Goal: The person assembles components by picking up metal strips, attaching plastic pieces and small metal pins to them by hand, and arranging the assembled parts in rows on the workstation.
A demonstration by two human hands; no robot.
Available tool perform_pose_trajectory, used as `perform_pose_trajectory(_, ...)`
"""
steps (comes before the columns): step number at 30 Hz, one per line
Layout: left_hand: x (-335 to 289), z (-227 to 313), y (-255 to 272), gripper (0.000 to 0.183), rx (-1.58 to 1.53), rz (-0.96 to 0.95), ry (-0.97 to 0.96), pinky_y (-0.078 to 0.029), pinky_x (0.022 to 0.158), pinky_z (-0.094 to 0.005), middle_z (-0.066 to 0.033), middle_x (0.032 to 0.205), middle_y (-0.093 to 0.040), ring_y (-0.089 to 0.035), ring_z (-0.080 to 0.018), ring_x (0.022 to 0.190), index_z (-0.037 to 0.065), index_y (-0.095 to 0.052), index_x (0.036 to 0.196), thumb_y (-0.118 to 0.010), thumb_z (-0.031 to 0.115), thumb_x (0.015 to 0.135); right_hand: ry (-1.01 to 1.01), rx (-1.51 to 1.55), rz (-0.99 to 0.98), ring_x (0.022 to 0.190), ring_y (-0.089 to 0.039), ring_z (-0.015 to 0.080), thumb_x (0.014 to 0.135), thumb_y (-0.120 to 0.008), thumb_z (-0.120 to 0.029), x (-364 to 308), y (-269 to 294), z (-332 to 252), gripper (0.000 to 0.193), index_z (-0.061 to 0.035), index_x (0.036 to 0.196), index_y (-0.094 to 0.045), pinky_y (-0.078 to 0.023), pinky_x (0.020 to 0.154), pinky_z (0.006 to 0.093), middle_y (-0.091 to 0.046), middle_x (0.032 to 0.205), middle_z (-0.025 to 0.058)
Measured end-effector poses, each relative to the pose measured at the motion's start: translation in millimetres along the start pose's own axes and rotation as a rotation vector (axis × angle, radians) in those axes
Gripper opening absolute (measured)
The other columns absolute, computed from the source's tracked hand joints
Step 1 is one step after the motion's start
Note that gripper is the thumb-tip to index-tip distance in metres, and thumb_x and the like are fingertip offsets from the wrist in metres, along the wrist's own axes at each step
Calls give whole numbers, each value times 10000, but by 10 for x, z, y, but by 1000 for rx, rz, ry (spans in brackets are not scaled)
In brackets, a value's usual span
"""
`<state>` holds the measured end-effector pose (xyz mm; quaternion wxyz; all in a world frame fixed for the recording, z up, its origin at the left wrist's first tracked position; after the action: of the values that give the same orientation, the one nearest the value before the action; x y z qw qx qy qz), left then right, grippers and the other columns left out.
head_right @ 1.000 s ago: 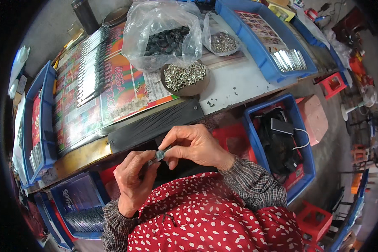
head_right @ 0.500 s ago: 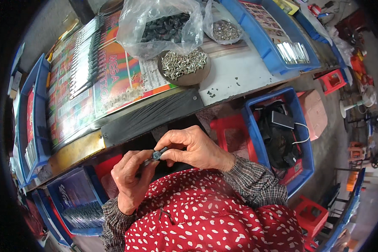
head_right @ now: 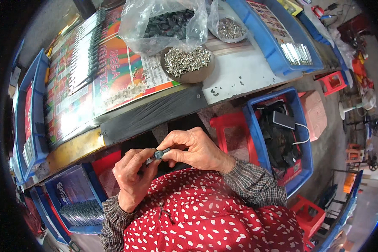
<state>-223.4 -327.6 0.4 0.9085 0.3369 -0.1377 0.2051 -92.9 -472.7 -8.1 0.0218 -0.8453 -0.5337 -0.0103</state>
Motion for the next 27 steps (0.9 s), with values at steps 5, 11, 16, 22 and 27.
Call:
perform_pose_trajectory(5,21,-17,-11,323,12,16,-29,-492,527,-324,-100,768,-631,-636,-247,640,35,-658,939,-778,-37,648,77,-168,19,734,-655,100,864,-683,-60,5,28,-29,187,17,1032,-652,-527,651,249,-684,892,62)
perform_pose_trajectory(11,116,1,47,248,39,49,-19,-459,490,-262,-84,764,-647,-591,-155,565,38,-678,919,-764,-26,695,185,-459,196,734,-643,130,810,-740,-75,113,289,-282,203,-4,986,-670,-508,641,268,-681,844,69)
perform_pose_trajectory(16,153,-12,95,255,47,62,-5,-451,487,-260,-85,764,-645,-577,-149,548,32,-677,913,-761,-37,683,338,-914,462,751,-602,257,778,-733,-78,319,557,-335,174,-21,927,-663,-497,685,354,-645,820,86)
perform_pose_trajectory(22,193,-43,144,309,80,52,22,-469,507,-308,-90,769,-628,-597,-214,591,43,-663,938,-767,-31,657,388,-1193,473,926,-549,268,740,-740,-95,479,644,-292,251,-44,971,-654,-475,770,376,-598,946,69)
perform_pose_trajectory(27,189,-74,160,303,70,51,64,-464,501,-298,-84,772,-628,-582,-193,572,41,-661,937,-771,-24,662,370,-1227,484,960,-534,255,717,-761,-110,546,648,-233,311,-48,1009,-673,-441,813,381,-597,971,55)
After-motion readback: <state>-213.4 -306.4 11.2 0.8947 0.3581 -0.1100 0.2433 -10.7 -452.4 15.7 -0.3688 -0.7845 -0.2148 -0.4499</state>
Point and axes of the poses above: each hand's wrist, its own x-axis towards the middle knuckle, its own y-axis out of the back of the hand, z = x × y, the point moved 1 cm from there along x, towards the middle knuckle
